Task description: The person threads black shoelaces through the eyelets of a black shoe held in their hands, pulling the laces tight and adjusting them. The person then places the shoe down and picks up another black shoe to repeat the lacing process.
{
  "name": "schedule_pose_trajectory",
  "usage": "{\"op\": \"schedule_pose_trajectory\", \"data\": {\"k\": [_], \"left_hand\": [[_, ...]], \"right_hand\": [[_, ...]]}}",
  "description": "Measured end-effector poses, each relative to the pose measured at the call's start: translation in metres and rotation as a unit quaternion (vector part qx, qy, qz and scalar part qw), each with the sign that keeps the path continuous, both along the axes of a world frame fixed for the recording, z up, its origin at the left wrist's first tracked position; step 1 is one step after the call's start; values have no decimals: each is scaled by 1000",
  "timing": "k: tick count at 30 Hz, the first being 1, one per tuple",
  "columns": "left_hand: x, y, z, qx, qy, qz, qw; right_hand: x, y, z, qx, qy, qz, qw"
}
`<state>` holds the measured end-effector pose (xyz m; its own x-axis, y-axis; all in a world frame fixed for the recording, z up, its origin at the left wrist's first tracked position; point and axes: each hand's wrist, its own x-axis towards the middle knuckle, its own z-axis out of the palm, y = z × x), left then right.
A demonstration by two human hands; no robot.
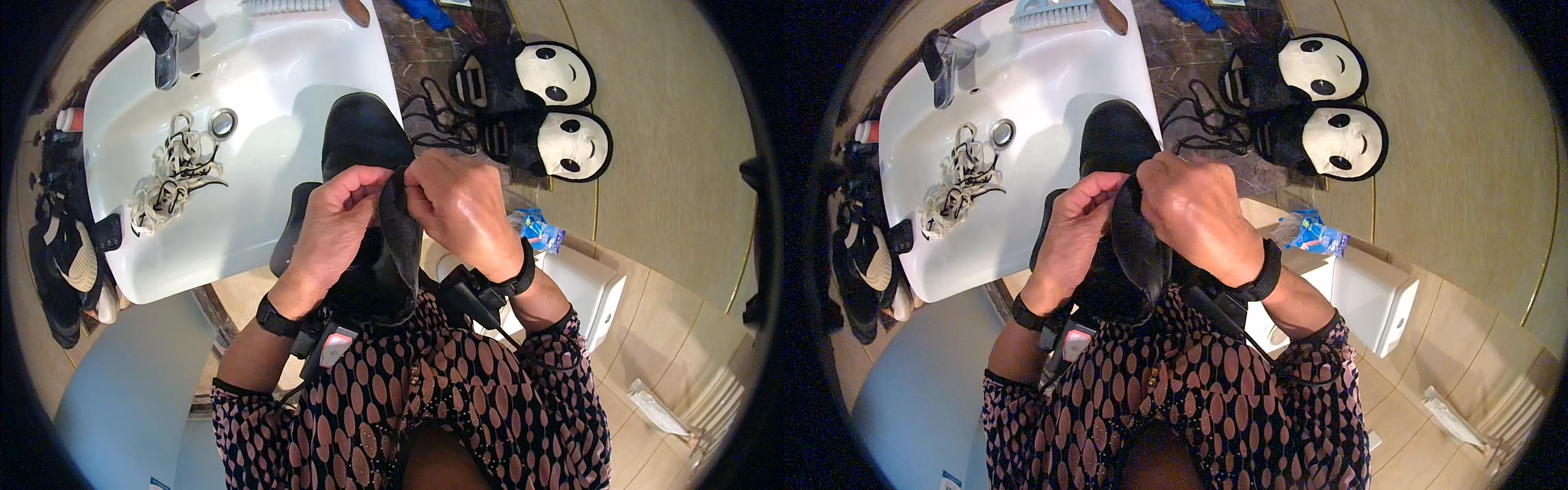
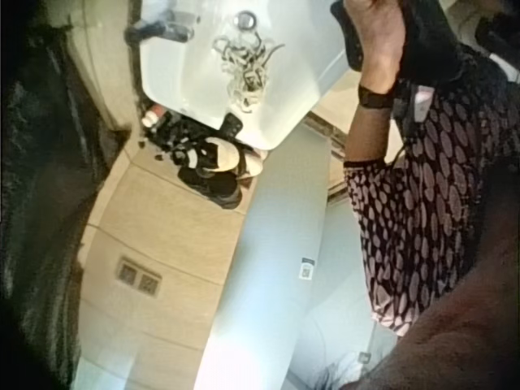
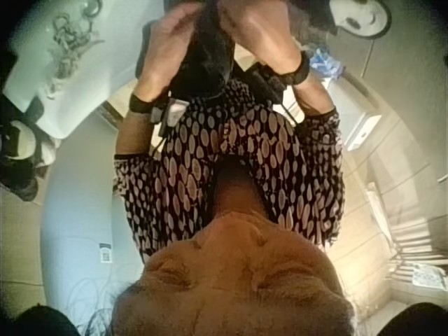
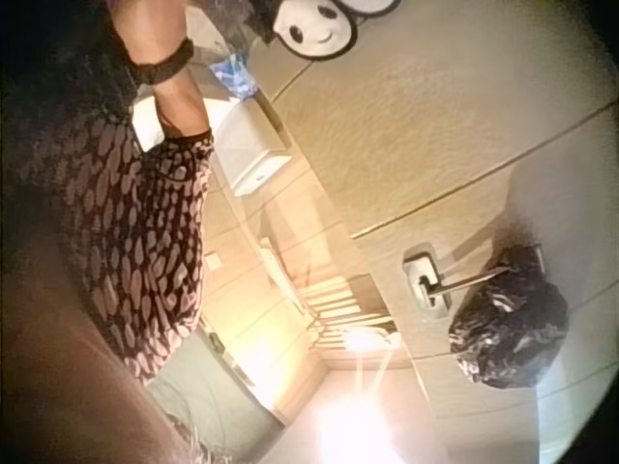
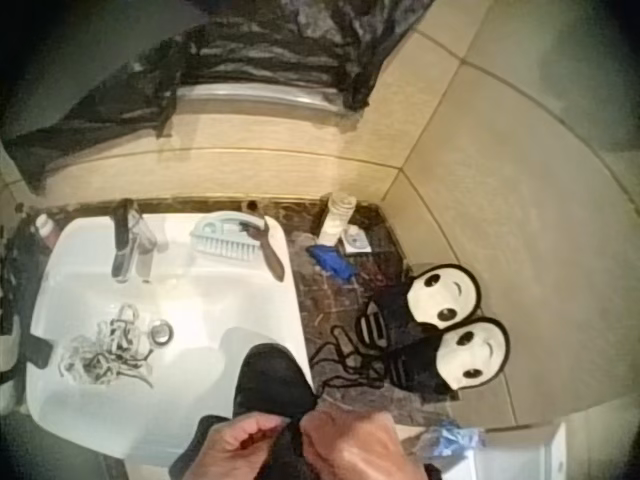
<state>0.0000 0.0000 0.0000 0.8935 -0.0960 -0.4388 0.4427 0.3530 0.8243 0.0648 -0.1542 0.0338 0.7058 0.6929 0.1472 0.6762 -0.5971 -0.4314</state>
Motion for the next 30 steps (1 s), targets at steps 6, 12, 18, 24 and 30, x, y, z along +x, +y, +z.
{"op": "schedule_pose_trajectory", "data": {"k": [6,12,18,24,30], "left_hand": [[-1,-6,-5,33,-26,7,999],[2,-6,-7,17,-8,28,999],[3,-7,-7,27,6,10,1000],[5,-7,-6,43,0,0,999],[2,-9,-9,106,-44,8,993]], "right_hand": [[1,2,-4,16,8,-1,1000],[1,-8,-18,140,169,-28,975],[14,-11,-17,143,321,-37,936],[27,-12,-8,100,365,6,925],[26,2,-18,208,160,68,963]]}}
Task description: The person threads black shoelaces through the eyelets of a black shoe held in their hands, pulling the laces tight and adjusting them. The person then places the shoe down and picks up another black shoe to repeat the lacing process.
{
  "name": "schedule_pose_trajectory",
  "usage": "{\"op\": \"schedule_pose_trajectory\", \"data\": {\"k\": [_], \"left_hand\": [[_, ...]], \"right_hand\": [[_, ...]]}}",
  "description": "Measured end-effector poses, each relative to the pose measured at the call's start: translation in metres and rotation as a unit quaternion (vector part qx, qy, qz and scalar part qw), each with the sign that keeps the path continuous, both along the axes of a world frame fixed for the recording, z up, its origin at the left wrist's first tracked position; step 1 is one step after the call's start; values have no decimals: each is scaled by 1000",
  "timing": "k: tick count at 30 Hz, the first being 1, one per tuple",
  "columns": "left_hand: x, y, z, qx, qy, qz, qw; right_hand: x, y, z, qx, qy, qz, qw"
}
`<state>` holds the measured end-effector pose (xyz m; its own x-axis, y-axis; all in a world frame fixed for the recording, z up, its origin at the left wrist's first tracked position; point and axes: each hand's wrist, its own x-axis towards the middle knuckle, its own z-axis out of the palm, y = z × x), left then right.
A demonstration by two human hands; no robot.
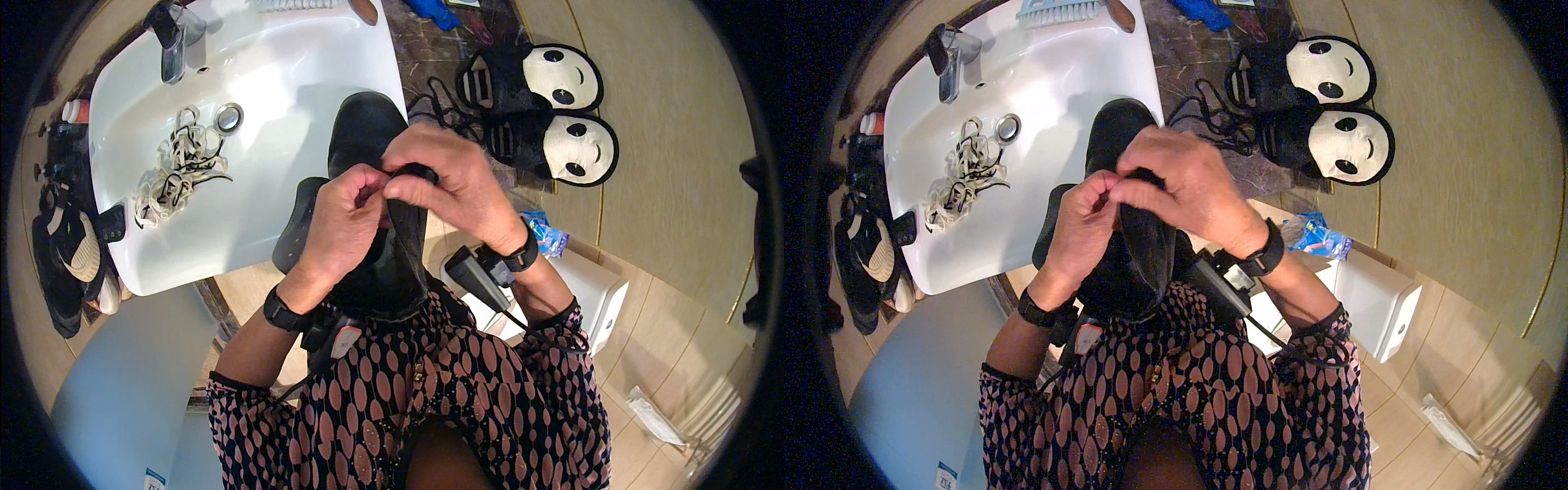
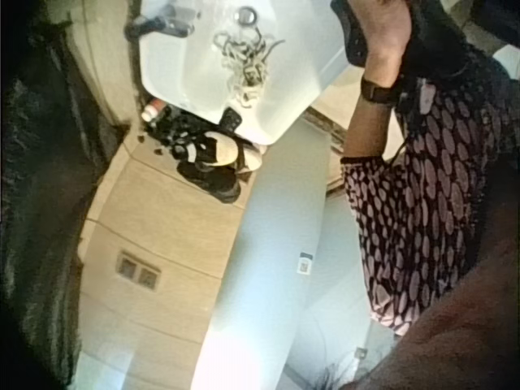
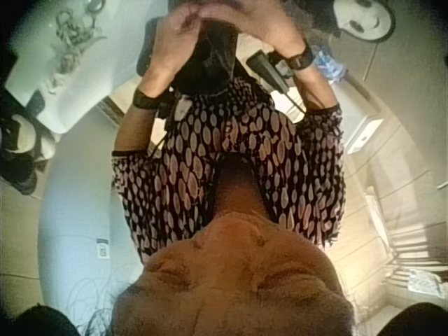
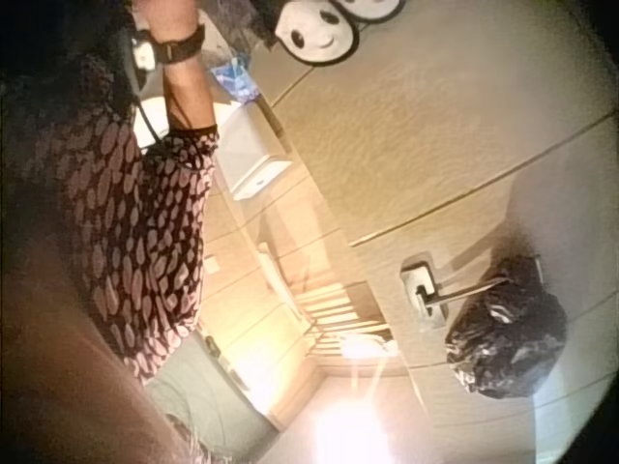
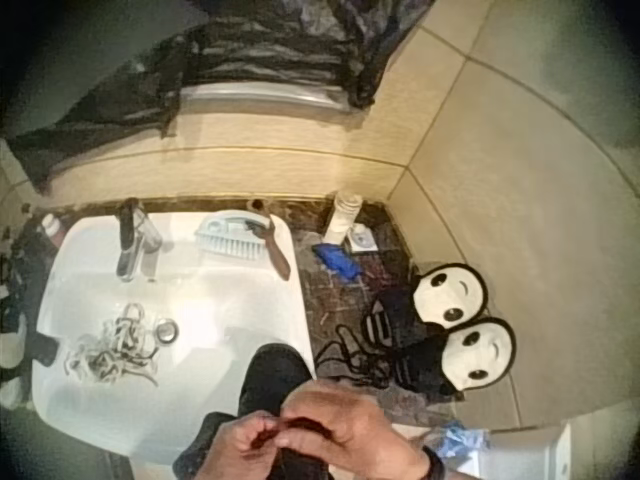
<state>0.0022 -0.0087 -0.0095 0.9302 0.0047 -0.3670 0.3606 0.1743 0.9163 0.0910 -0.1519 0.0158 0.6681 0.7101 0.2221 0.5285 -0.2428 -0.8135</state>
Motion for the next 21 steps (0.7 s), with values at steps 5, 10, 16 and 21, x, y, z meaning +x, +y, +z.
{"op": "schedule_pose_trajectory", "data": {"k": [5,10,16,21], "left_hand": [[-1,1,0,6,15,7,1000],[0,-3,8,-26,13,19,999],[1,8,12,-86,10,86,992],[6,28,34,-72,25,125,989]], "right_hand": [[-13,4,-7,-44,106,-16,993],[-8,0,-7,-25,222,-20,974],[0,-12,2,-86,285,-5,955],[2,-23,3,-47,288,-20,956]]}}
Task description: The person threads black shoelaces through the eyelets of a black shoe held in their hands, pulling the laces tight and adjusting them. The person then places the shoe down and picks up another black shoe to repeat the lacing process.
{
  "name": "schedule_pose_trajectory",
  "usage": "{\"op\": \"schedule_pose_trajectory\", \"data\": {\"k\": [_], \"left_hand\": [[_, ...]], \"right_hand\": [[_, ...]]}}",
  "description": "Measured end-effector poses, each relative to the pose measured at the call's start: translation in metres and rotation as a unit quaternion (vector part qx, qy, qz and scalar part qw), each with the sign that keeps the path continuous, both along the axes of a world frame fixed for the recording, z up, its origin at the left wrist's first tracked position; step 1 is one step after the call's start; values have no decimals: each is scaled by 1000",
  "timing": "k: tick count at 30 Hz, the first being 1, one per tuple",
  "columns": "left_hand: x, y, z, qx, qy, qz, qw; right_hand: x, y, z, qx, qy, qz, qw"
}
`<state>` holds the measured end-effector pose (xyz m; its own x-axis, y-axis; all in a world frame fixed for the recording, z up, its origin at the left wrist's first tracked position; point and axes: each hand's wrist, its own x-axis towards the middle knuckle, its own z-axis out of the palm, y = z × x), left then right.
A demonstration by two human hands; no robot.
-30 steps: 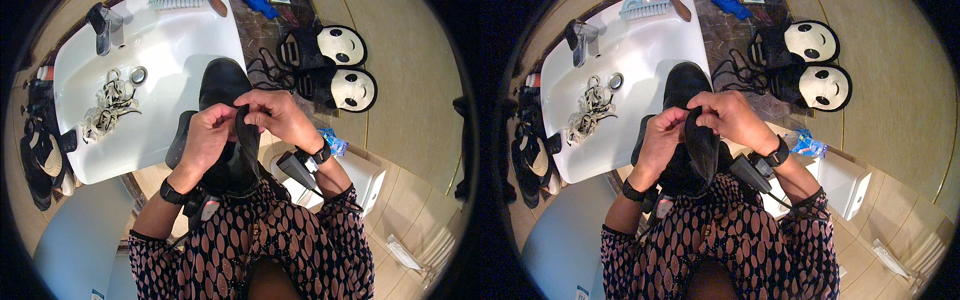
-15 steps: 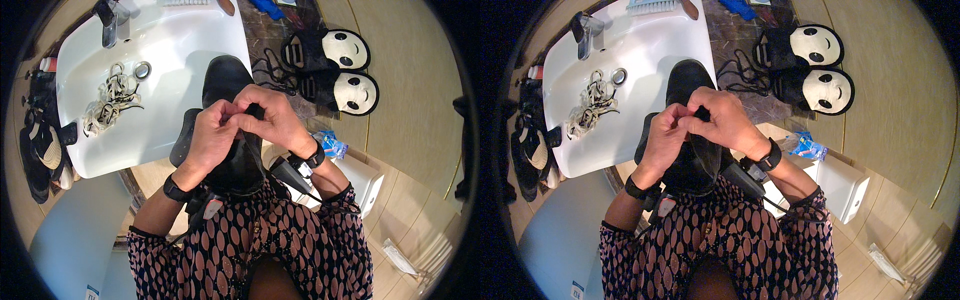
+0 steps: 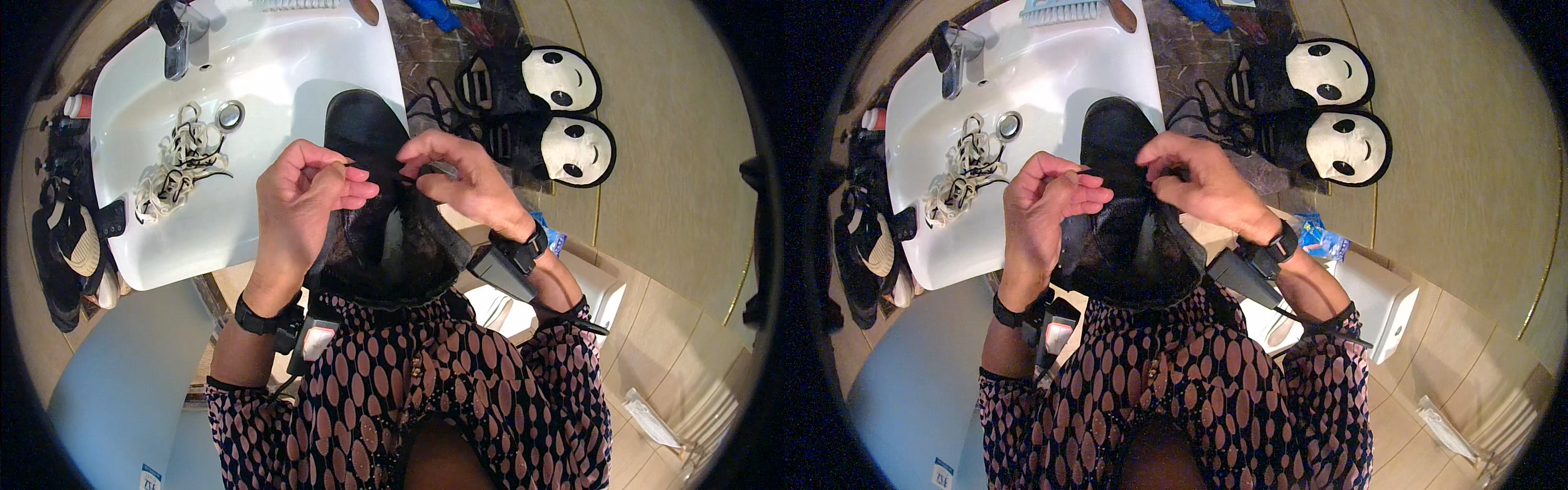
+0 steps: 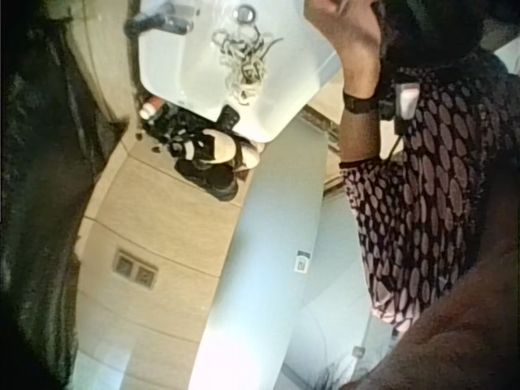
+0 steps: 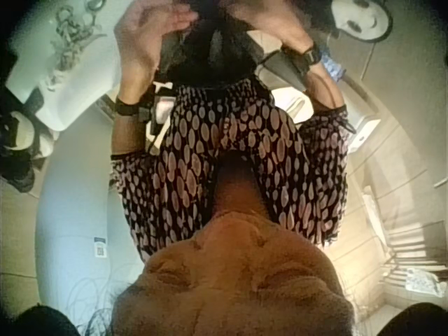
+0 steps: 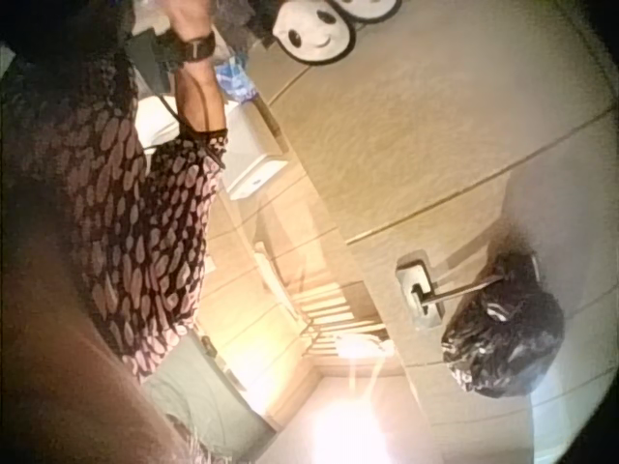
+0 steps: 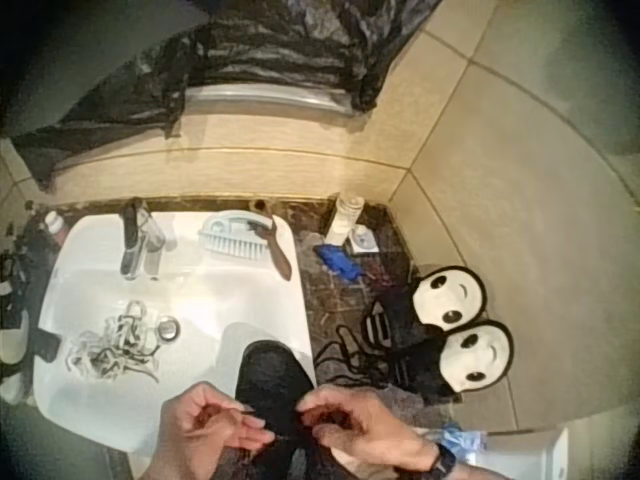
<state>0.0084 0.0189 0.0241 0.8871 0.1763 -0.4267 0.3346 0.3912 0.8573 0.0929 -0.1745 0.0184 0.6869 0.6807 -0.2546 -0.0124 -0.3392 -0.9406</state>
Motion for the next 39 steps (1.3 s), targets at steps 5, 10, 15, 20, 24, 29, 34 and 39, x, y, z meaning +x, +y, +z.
{"op": "schedule_pose_trajectory", "data": {"k": [5,10,15,20,24,29,34,39], "left_hand": [[8,-3,6,84,-39,-16,996],[3,9,-4,287,-99,-25,952],[-36,21,-19,259,27,-83,962],[-57,16,-31,144,88,-101,981],[-60,23,-34,154,63,-106,980],[-63,29,-36,69,66,-99,991],[-60,27,-28,26,59,-148,987],[-65,26,-27,-39,63,-111,991]], "right_hand": [[-1,23,3,43,-138,57,988],[-5,26,-4,110,-10,-21,994],[-2,21,-3,103,26,-42,993],[3,22,-3,139,43,-65,987],[8,9,-2,286,204,-166,921],[23,-9,-4,257,183,-140,939],[17,8,16,47,56,31,997],[5,38,19,25,-223,184,957]]}}
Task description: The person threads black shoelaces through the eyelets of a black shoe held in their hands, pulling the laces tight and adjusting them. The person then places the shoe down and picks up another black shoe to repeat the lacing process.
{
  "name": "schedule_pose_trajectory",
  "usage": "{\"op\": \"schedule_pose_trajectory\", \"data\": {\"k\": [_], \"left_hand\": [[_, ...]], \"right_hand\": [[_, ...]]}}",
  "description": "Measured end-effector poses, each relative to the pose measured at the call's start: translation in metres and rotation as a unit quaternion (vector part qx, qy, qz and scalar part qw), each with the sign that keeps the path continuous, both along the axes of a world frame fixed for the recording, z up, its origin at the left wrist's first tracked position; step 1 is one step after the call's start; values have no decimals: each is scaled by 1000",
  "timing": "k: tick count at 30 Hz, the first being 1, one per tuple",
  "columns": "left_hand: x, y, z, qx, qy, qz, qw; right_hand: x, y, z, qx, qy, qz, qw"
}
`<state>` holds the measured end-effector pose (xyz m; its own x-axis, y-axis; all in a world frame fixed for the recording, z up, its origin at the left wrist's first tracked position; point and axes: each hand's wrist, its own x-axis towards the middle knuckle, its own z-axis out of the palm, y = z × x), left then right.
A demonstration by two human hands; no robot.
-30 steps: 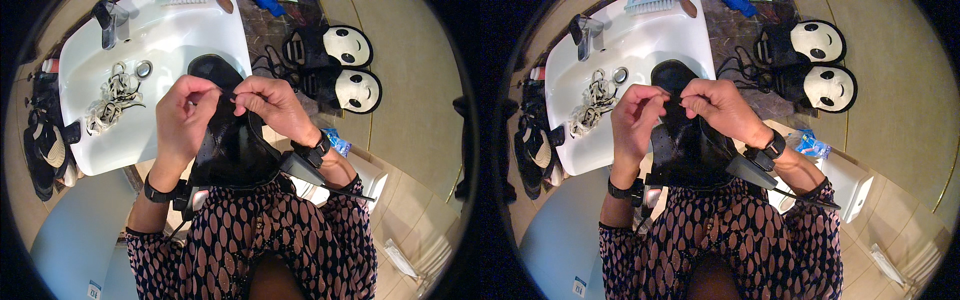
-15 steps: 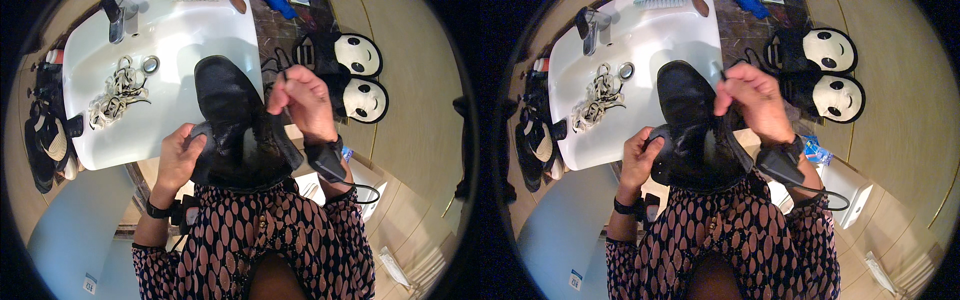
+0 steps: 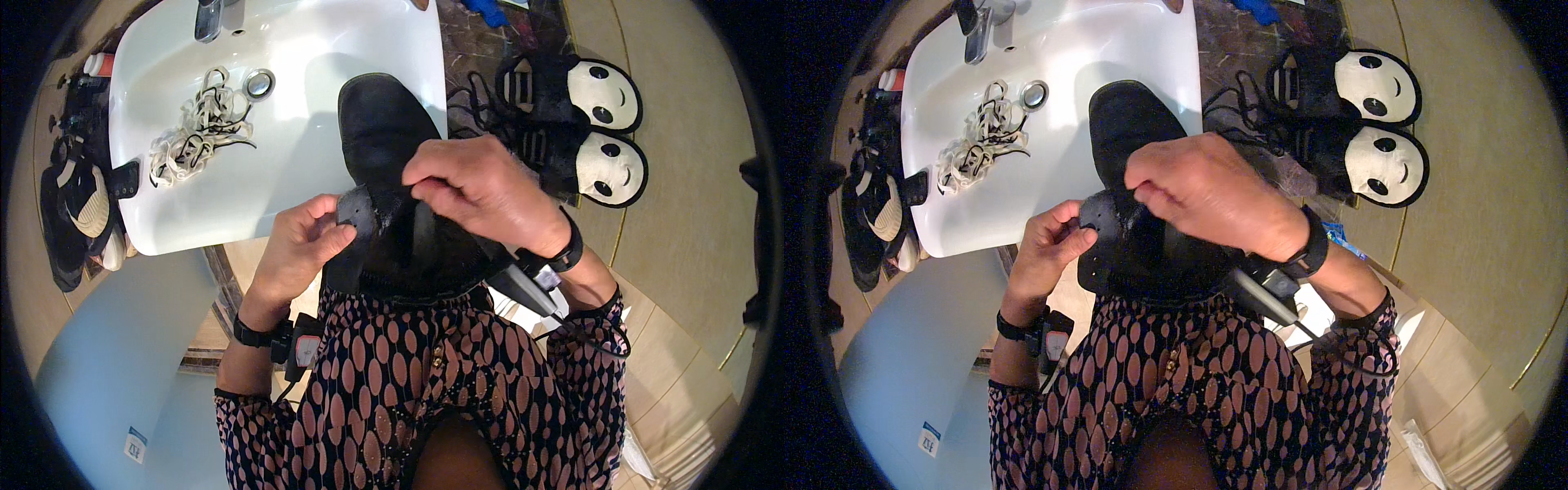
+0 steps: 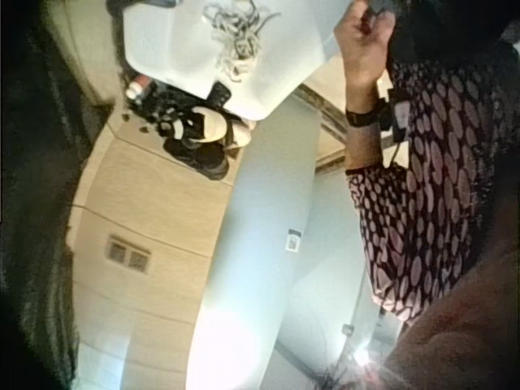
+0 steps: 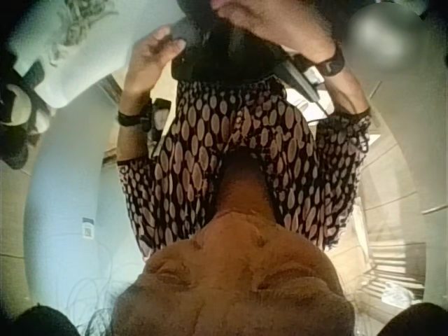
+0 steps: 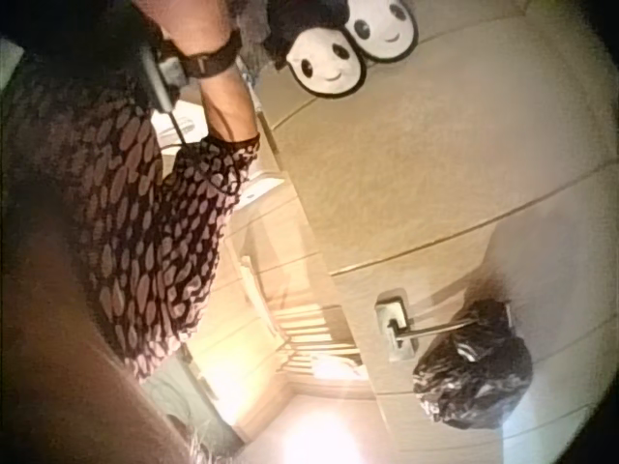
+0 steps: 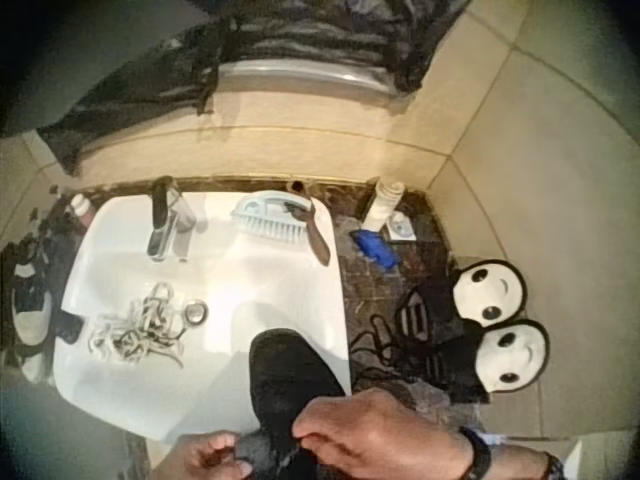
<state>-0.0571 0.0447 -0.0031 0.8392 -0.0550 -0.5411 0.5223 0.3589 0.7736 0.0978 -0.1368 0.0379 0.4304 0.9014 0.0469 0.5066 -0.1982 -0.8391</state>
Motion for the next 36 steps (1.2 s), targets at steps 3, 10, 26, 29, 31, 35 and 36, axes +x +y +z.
{"op": "schedule_pose_trajectory", "data": {"k": [3,10,26,29,31,35,36], "left_hand": [[-4,-1,-3,18,0,24,1000],[-10,-7,-4,-15,9,81,997],[-9,-7,-4,-16,29,90,995],[-12,-8,-6,-68,42,123,989],[-13,-9,-9,-98,27,135,986],[-12,-12,-15,-100,-14,124,987],[-11,-12,-17,-92,-23,118,988]], "right_hand": [[-12,14,-5,1,-39,22,999],[-23,22,-14,-36,-38,10,999],[-29,27,-23,-33,-59,-6,998],[-31,29,-26,-24,-67,0,997],[-32,29,-27,-23,-72,3,997],[-33,31,-24,-45,-85,23,995],[-33,31,-23,-51,-91,33,994]]}}
